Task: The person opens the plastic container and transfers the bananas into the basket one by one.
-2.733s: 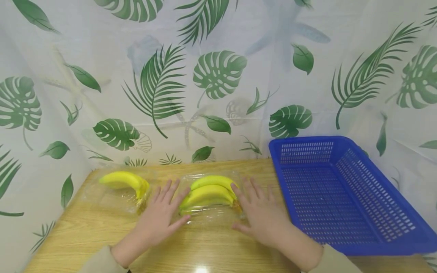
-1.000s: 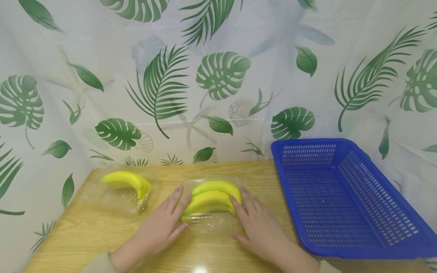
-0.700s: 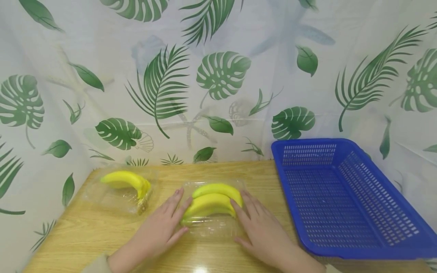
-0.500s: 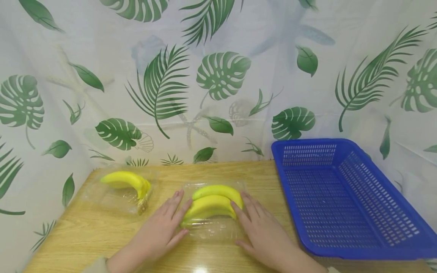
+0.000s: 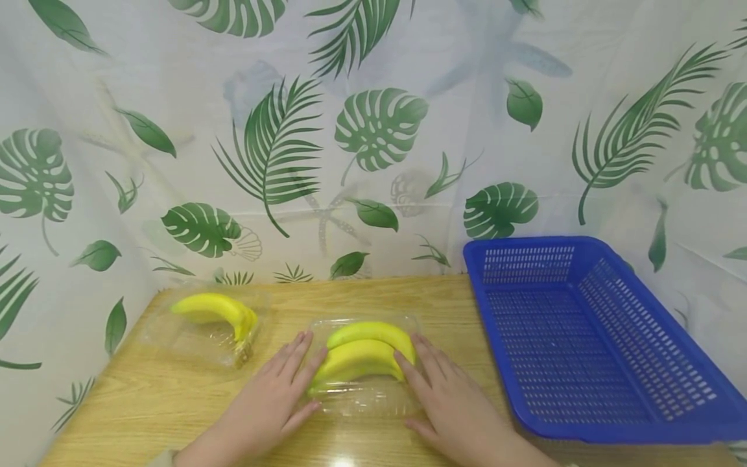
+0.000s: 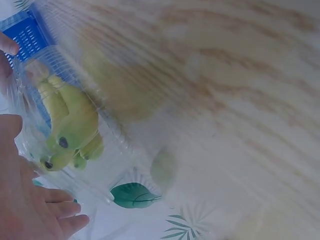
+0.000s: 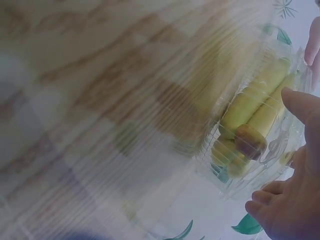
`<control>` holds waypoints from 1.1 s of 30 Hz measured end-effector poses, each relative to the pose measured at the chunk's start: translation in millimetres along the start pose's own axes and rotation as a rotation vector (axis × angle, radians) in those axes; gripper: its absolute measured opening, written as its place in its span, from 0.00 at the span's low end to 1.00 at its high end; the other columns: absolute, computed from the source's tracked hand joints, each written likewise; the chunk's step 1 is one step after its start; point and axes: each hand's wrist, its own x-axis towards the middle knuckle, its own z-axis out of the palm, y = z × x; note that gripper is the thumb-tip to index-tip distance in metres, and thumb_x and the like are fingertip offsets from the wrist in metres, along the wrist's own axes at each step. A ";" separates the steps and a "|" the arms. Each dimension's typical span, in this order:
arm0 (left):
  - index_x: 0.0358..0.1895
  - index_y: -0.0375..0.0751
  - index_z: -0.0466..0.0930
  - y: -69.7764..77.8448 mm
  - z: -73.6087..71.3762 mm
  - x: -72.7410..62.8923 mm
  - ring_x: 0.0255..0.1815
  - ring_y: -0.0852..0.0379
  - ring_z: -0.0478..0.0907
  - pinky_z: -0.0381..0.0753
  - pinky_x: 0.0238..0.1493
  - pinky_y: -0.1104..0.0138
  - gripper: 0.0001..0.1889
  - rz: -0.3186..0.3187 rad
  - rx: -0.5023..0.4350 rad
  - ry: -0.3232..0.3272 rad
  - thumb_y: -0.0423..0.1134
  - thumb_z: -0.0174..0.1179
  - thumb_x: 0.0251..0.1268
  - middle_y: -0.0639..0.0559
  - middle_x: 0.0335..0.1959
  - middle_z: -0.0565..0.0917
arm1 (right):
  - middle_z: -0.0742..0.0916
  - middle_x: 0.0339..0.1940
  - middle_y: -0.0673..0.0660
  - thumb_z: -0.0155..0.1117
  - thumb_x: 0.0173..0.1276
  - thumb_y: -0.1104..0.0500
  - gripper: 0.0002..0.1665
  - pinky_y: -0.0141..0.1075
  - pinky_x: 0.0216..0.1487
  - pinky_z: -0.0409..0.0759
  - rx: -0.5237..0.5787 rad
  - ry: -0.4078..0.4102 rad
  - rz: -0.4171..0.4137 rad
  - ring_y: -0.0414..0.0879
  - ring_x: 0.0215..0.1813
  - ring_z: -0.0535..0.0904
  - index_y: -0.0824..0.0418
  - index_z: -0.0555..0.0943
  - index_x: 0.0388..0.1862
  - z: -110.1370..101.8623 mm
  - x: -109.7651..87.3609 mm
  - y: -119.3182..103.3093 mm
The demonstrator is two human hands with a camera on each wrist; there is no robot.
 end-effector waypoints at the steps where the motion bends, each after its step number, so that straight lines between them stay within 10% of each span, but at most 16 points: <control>1: 0.84 0.39 0.59 0.1 -0.8 -0.1 0.85 0.35 0.59 0.64 0.84 0.49 0.40 0.002 0.003 -0.005 0.58 0.55 0.80 0.30 0.84 0.59 | 0.60 0.87 0.69 0.74 0.68 0.37 0.57 0.61 0.76 0.76 0.001 0.000 0.000 0.65 0.82 0.68 0.54 0.59 0.87 0.3 -0.3 -0.2; 33: 0.84 0.49 0.62 2.9 -16.2 10.9 0.87 0.40 0.57 0.61 0.86 0.48 0.36 0.067 0.028 -0.011 0.59 0.55 0.80 0.38 0.85 0.61 | 0.67 0.86 0.62 0.74 0.67 0.36 0.58 0.63 0.74 0.78 0.015 0.110 -0.010 0.62 0.80 0.71 0.58 0.59 0.86 -5.7 -5.7 5.1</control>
